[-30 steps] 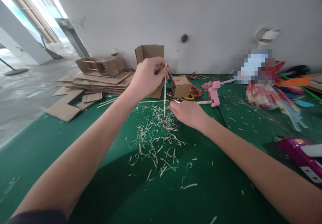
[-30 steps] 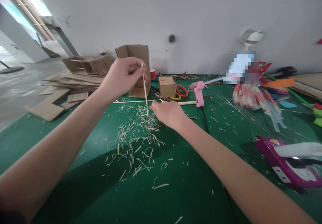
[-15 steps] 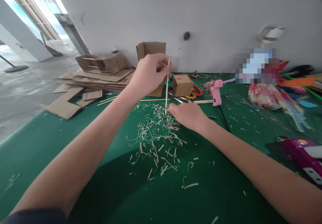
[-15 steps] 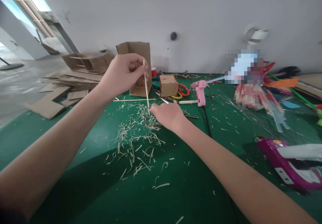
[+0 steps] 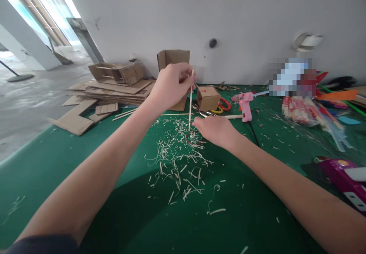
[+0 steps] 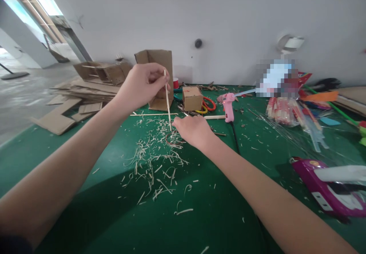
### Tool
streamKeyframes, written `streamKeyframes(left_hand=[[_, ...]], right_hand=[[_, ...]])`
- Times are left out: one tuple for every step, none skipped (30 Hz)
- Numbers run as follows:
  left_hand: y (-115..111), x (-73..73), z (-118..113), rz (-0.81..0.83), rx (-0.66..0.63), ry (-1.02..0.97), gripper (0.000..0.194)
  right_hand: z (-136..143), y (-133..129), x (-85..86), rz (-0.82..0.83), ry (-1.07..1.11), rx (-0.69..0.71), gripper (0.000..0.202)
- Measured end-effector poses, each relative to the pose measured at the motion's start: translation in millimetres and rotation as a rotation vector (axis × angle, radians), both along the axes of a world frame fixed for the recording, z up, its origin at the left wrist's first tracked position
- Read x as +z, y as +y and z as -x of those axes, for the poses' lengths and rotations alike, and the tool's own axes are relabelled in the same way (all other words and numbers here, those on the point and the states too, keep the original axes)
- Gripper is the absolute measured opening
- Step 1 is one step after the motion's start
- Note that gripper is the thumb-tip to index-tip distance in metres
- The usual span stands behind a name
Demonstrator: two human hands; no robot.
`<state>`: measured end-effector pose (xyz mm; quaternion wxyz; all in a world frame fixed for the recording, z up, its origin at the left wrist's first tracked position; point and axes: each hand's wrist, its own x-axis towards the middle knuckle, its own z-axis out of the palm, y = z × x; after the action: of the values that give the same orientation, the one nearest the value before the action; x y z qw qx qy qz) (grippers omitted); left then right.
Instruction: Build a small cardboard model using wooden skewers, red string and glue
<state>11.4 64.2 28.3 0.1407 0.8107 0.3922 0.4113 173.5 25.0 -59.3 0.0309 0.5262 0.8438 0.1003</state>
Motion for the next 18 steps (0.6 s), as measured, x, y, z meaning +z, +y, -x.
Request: streamKeyframes(left_hand=[[-1.6,0.7,-0.7,-0.001,0.001,-0.002,0.013],[-3.2,1.3,-1.4,-0.006,0.004,-0.002,0.013],[-4.4,1.8,-2.1,-0.014,0.008,0.000,0.013],[-5.3,2.1,-2.5,-0.024,0.016,0.001,0.013],[-5.6,2.2,-2.8,-0.032,0.022,0.002,0.013],[-5.5,2.1,-2.8,-0.036,0.026,0.002,0.012],[-4.9,1.8,-2.7,-0.035,0.027,0.000,0.012],[-4.1,1.4,-2.5,-0.029,0.025,-0.005,0.011],[-3.3,1.0,-2.2,-0.021,0.022,-0.009,0.011],[-2.6,0.6,-2.1,-0.010,0.019,-0.011,0.010],[-2.2,0.2,-2.0,0.000,0.019,-0.010,0.010],[-2.0,0.0,-2.1,0.004,0.023,-0.009,0.011],[-2.2,-0.1,-2.3,0.007,0.026,-0.006,0.011],[-2.5,-0.1,-2.5,0.007,0.029,-0.004,0.011],[-3.0,-0.1,-2.8,0.006,0.031,-0.003,0.011],[-3.4,0.0,-3.0,0.004,0.032,-0.004,0.011],[-3.8,0.1,-3.1,0.003,0.034,-0.005,0.011],[-4.0,0.1,-3.1,0.004,0.036,-0.006,0.012]], right_hand=[[-0.4,-0.3,-1.0,0.031,-0.017,0.015,0.038],[-1.1,-0.6,-1.2,0.052,-0.030,0.027,0.037],[-2.1,-0.9,-0.5,0.059,-0.036,0.034,0.037],[-3.3,-1.2,1.2,0.046,-0.031,0.036,0.037],[-4.5,-1.4,3.8,0.017,-0.018,0.029,0.039],[-5.6,-1.5,7.0,-0.020,-0.002,0.021,0.039],[-6.5,-1.6,10.4,-0.062,0.013,0.012,0.040],[-7.2,-1.6,13.4,-0.106,0.024,0.006,0.041],[-7.5,-1.6,15.6,-0.151,0.030,0.000,0.042],[-7.6,-1.7,16.7,-0.188,0.030,-0.001,0.043],[-7.5,-1.7,16.5,-0.211,0.027,0.000,0.044],[-7.3,-1.8,14.9,-0.221,0.023,0.001,0.044],[-6.9,-2.0,12.3,-0.218,0.018,0.001,0.044],[-6.6,-2.3,8.9,-0.199,0.011,-0.001,0.043],[-6.2,-2.6,5.1,-0.165,-0.001,0.004,0.041],[-5.9,-3.0,1.5,-0.122,-0.019,0.015,0.039],[-5.7,-3.3,-1.5,-0.078,-0.038,0.029,0.037],[-5.4,-3.6,-3.4,-0.039,-0.055,0.045,0.036]])
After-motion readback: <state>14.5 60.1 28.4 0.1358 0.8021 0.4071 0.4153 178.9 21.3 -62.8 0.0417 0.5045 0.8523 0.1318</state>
